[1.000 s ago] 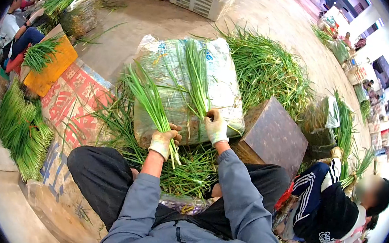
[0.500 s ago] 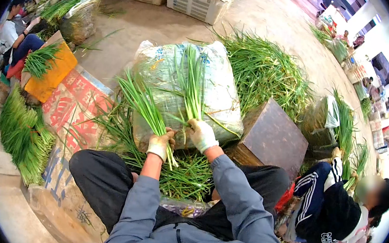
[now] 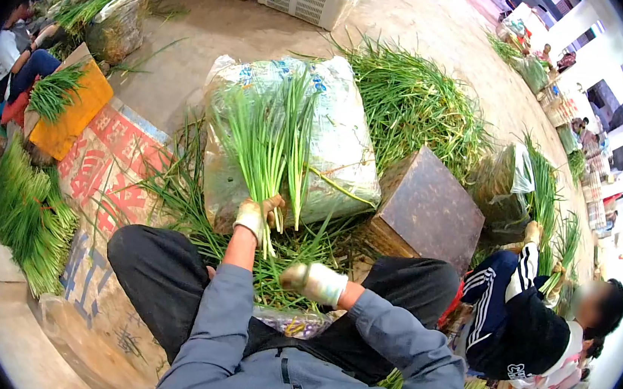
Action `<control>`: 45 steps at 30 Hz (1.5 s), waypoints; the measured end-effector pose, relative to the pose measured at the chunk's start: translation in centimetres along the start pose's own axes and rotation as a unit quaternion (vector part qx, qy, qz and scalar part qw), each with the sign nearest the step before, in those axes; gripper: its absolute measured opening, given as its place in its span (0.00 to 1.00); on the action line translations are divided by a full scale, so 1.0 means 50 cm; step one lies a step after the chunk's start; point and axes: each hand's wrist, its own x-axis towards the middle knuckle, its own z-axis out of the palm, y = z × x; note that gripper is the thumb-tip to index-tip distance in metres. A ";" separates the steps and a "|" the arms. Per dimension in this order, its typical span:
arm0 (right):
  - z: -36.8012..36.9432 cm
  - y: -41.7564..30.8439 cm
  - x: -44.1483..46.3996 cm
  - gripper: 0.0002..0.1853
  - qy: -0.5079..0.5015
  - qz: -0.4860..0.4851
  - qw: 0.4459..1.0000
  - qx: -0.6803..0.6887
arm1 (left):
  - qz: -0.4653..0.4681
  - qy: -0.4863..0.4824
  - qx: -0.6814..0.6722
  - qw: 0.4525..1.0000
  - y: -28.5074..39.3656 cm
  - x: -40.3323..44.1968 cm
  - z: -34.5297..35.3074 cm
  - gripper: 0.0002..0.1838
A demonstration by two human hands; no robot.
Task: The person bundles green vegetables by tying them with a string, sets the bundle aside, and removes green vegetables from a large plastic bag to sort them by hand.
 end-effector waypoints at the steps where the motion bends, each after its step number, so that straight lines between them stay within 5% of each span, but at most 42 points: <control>1: 0.010 -0.002 -0.015 0.19 -0.127 0.046 0.991 0.005 | 0.008 -0.014 -0.023 1.000 -0.005 0.009 -0.013 0.13; 3: -0.009 0.005 -0.033 0.26 -0.308 0.201 0.922 -0.121 | 0.016 0.016 -0.018 1.000 -0.021 0.017 -0.026 0.12; 4: -0.008 0.085 -0.030 0.25 -0.300 0.227 0.914 -0.153 | 0.008 0.021 -0.007 1.000 0.002 -0.015 -0.020 0.11; 5: -0.002 0.172 -0.008 0.21 -0.201 0.250 0.927 -0.194 | 0.002 0.027 0.003 1.000 0.029 -0.049 -0.014 0.10; 6: -0.040 0.175 0.012 0.20 0.010 0.251 0.961 -0.113 | 0.002 0.029 0.005 1.000 0.017 -0.042 -0.020 0.10; 7: -0.076 0.155 0.042 0.24 0.123 0.325 0.936 0.065 | 0.006 0.032 0.029 0.999 -0.004 -0.024 -0.029 0.10; 9: -0.098 0.188 0.109 0.29 0.172 0.378 0.910 0.010 | 0.019 0.020 -0.026 0.999 -0.012 -0.029 -0.029 0.09; 11: -0.063 0.225 0.159 0.26 0.287 0.332 0.892 0.108 | 0.040 -0.010 -0.051 0.998 -0.006 -0.041 -0.032 0.08; 16: -0.078 0.129 0.169 0.15 0.352 0.330 0.777 0.404 | 0.014 0.016 -0.026 0.999 0.007 -0.055 -0.030 0.10; 24: -0.057 0.100 0.163 0.19 0.341 0.273 0.785 0.439 | -0.005 0.003 -0.093 0.996 -0.030 -0.031 0.012 0.14; 27: -0.046 0.082 0.160 0.18 0.416 0.239 0.770 0.421 | 0.014 0.032 -0.120 0.992 -0.042 -0.019 0.015 0.13; 31: -0.046 0.057 0.151 0.10 0.473 0.198 0.720 0.468 | -0.017 0.042 -0.184 0.982 -0.025 -0.037 0.021 0.13; 34: -0.035 0.086 0.155 0.03 0.574 0.132 0.615 0.524 | -0.044 0.159 -0.107 0.980 0.013 -0.067 0.023 0.17; 38: -0.055 0.093 0.129 0.03 0.542 0.148 0.742 0.366 | 0.010 0.166 0.126 0.978 -0.010 -0.025 -0.017 0.19; 39: -0.059 0.091 0.125 0.04 0.523 0.159 0.763 0.345 | 0.013 0.163 0.127 0.978 -0.013 -0.027 -0.019 0.19; 41: -0.053 0.101 0.137 0.07 0.524 0.125 0.823 0.183 | 0.186 0.139 0.105 0.967 -0.020 -0.027 -0.018 0.24; 43: -0.050 0.058 0.152 0.12 0.469 0.145 0.846 0.210 | 0.060 0.055 0.087 0.993 0.041 -0.084 0.004 0.27; 45: -0.058 -0.010 0.154 0.11 0.427 0.124 0.879 0.171 | 0.139 -0.005 0.061 0.988 0.028 -0.067 0.002 0.27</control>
